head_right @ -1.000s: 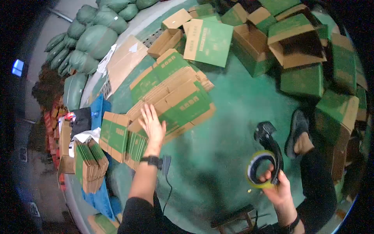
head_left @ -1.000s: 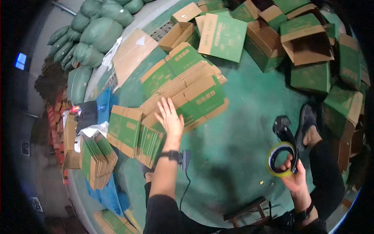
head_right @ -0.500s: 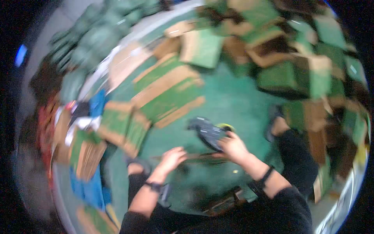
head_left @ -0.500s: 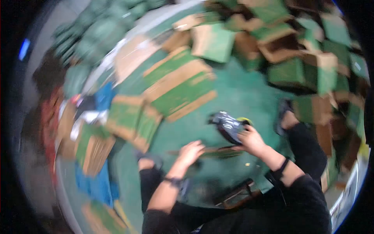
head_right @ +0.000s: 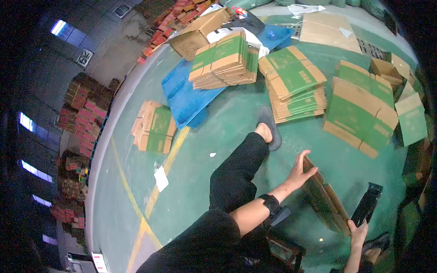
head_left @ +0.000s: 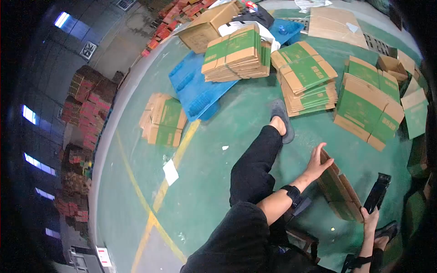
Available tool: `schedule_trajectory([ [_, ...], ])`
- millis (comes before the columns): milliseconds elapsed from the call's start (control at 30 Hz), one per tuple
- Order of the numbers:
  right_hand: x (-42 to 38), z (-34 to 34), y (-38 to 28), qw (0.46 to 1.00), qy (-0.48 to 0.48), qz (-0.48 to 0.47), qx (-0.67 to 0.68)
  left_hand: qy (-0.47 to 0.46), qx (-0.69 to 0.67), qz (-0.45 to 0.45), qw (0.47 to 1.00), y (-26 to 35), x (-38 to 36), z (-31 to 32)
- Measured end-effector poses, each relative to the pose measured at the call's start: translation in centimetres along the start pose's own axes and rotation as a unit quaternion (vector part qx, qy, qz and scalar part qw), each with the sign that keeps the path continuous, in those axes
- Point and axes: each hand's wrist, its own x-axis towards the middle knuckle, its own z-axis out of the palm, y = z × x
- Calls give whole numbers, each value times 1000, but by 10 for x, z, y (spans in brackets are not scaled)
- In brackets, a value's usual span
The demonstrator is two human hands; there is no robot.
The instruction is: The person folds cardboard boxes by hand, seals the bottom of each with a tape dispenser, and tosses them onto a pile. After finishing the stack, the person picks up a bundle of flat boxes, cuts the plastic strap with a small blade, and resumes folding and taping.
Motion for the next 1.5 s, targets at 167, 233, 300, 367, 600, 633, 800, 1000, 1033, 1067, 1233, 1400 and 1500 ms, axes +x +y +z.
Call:
schedule_trajectory([
  [167, 16, 3, 10, 922, -144, -163, -320, -51, -44, -18, 998, 2, -24, -16],
  [233, 9, 5, -6, 955, -72, -93, -272, -52, 40, -36, 997, 1, -31, -18],
  [300, 15, 15, -26, 982, 82, -64, -159, -111, 71, -21, 991, 48, -27, -9],
  [367, 30, 25, -37, 980, 132, -34, -146, -250, 140, -121, 950, 81, -5, 4],
  [600, 49, 50, -49, 877, 300, -343, -153, -228, 585, -162, 761, 37, 23, 82],
  [633, 44, 49, -73, 896, 250, -325, -169, -176, 677, -135, 702, 18, 16, 93],
  [800, 60, 79, -62, 849, 202, -468, -140, -506, 331, -102, 790, 54, 7, 67],
  [1000, 71, 74, -72, 895, 155, -395, -136, -506, 593, -190, 597, 85, -4, 100],
  [1033, 72, 58, -84, 901, 182, -365, -148, -495, 629, -203, 563, 67, -7, 111],
  [1067, 76, 40, -95, 931, 148, -300, -145, -483, 633, -212, 567, 67, -10, 116],
  [1233, 45, 96, -30, 967, 151, -163, -128, -455, 586, -145, 654, 77, -12, 86],
  [1400, 17, 92, -32, 994, 39, -101, 34, -190, 470, 151, 849, 47, -13, -6],
  [1500, 27, 73, -40, 993, -23, -72, 90, -108, 394, 165, 898, 25, 15, 31],
])
